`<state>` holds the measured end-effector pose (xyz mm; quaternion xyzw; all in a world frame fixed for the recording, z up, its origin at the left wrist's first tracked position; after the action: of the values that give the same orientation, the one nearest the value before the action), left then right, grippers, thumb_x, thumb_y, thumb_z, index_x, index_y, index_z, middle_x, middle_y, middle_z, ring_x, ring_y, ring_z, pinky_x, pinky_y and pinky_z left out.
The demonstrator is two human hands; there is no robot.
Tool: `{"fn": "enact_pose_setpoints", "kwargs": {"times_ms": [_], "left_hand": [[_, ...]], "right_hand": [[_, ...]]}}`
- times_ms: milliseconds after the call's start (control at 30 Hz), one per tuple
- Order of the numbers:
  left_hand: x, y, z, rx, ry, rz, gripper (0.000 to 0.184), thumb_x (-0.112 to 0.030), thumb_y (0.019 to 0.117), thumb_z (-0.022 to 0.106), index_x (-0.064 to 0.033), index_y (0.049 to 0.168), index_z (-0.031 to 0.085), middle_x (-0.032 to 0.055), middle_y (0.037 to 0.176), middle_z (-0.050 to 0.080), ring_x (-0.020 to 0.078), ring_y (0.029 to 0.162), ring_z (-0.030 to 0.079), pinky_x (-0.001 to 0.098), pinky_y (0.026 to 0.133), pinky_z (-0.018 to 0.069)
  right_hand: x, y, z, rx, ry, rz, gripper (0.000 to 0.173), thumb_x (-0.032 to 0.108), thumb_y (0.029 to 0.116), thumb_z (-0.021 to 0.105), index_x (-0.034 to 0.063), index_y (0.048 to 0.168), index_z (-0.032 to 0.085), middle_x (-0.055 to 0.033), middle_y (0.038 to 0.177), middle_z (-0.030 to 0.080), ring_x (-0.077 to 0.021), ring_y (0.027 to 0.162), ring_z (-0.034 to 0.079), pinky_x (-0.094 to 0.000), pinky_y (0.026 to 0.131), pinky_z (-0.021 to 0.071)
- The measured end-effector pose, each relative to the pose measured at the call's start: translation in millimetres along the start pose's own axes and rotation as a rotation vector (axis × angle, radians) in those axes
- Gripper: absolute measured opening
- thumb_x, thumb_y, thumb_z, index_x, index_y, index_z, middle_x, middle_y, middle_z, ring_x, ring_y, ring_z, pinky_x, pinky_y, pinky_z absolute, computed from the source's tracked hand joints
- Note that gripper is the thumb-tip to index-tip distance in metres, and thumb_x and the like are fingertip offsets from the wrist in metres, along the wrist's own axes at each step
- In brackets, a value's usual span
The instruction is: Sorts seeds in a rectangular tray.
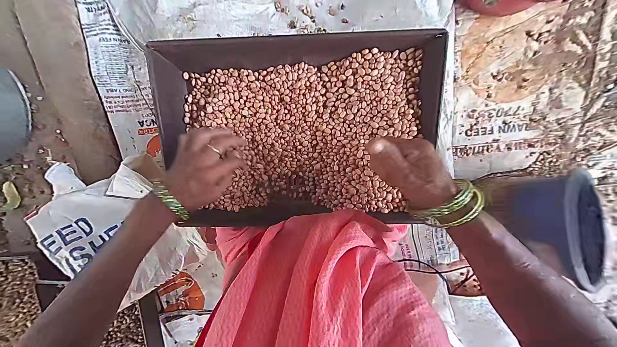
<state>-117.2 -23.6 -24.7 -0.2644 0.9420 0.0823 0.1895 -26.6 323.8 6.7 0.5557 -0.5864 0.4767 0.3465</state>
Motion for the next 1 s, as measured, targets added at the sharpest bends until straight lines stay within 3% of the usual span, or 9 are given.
{"fn": "enact_pose_setpoints", "kwargs": {"times_ms": [67,133,267,400,533,600,700,767,1000], "left_hand": [[5,-4,-24,-0.126,0.016,-0.164,0.027,-0.013,0.1005,0.052,-0.0078,0.110,0.076,0.0163,0.143,0.059,0.0434,0.141,0.043,0.0610,0.115,0.0316],[0,-3,-35,-0.230,-0.023,-0.227,0.026,-0.013,0.1015,0.052,-0.0072,0.110,0.076,0.0170,0.144,0.057,0.0389,0.144,0.040,0.0509,0.120,0.0273],[-20,7,-30,-0.342,-0.137,-0.238,0.023,-0.010,0.1005,0.055,-0.0059,0.108,0.076,0.0173,0.141,0.060,0.0330,0.138,0.048,0.0442,0.118,0.0356],[-23,7,-16,-0.393,-0.212,-0.254,0.023,-0.009,0.1021,0.055,-0.0073,0.108,0.077,0.0149,0.130,0.068,0.0262,0.125,0.060,0.0420,0.109,0.0438],[-28,8,-5,-0.258,-0.232,-0.327,0.025,-0.009,0.1008,0.052,-0.0059,0.110,0.076,0.0134,0.118,0.072,0.0249,0.113,0.068,0.0429,0.100,0.0524],[-34,12,6,-0.172,-0.264,-0.330,0.025,-0.011,0.1014,0.053,-0.0065,0.112,0.075,0.0141,0.116,0.072,0.0278,0.107,0.069,0.0463,0.094,0.0539],[-46,29,20,-0.099,-0.275,-0.262,0.024,-0.013,0.1016,0.054,-0.0071,0.112,0.075,0.0138,0.113,0.072,0.0274,0.104,0.070,0.0438,0.092,0.0557],[-60,47,29,-0.066,-0.299,-0.197,0.024,-0.013,0.1015,0.055,-0.0070,0.112,0.075,0.0136,0.113,0.072,0.0277,0.105,0.069,0.0434,0.094,0.0554],[-118,100,67,0.035,-0.388,0.186,0.025,-0.024,0.1026,0.058,-0.0209,0.120,0.075,0.0076,0.128,0.067,0.0307,0.123,0.060,0.0496,0.099,0.0505]], "right_hand": [[2,2,5,0.101,-0.467,-0.103,0.035,0.032,0.1079,0.049,0.0073,0.095,0.070,-0.0025,0.074,0.066,-0.0132,0.063,0.065,-0.0349,0.059,0.0539],[2,4,18,0.204,-0.800,-0.218,0.024,0.018,0.1053,0.051,0.0053,0.109,0.071,-0.0141,0.082,0.072,-0.0341,0.063,0.070,-0.0534,0.052,0.0543],[12,11,39,0.487,-1.224,-0.120,0.025,-0.005,0.0951,0.061,0.0049,0.117,0.064,-0.0182,0.079,0.066,-0.0403,0.063,0.067,-0.0495,0.047,0.0488],[0,10,49,0.451,-1.252,-0.303,0.027,-0.011,0.0868,0.067,0.0008,0.112,0.068,-0.0195,0.080,0.068,-0.0391,0.062,0.068,-0.0477,0.045,0.0500],[4,20,31,0.405,-0.803,-0.144,0.016,0.006,0.1015,0.055,0.0045,0.109,0.069,-0.0128,0.076,0.067,-0.0310,0.056,0.065,-0.0492,0.048,0.0515],[8,22,4,0.360,-0.183,0.007,0.018,0.017,0.1035,0.049,0.0139,0.104,0.066,0.0056,0.065,0.054,-0.0038,0.050,0.046,-0.0217,0.045,0.0397],[8,15,-27,0.375,0.599,0.198,0.034,0.034,0.1068,0.039,0.0241,0.083,0.060,0.0143,0.055,0.043,0.0047,0.042,0.037,-0.0122,0.039,0.0322],[3,9,-39,0.302,0.743,0.195,0.044,0.046,0.1089,0.039,0.0242,0.075,0.055,0.0123,0.059,0.047,0.0025,0.044,0.039,-0.0125,0.040,0.0329],[0,-7,-35,0.090,0.677,0.133,0.052,0.038,0.1115,0.037,0.0232,0.062,0.047,0.0117,0.055,0.042,0.0020,0.043,0.036,-0.0130,0.039,0.0288]]}}
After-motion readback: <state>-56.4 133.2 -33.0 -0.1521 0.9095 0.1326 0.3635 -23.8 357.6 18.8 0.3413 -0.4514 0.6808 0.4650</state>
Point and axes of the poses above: each hand's wrist, its own y-axis towards the middle knuckle, its own z-axis out of the palm, x = y × z, the point moved 2 cm from there along y, towards the middle knuckle
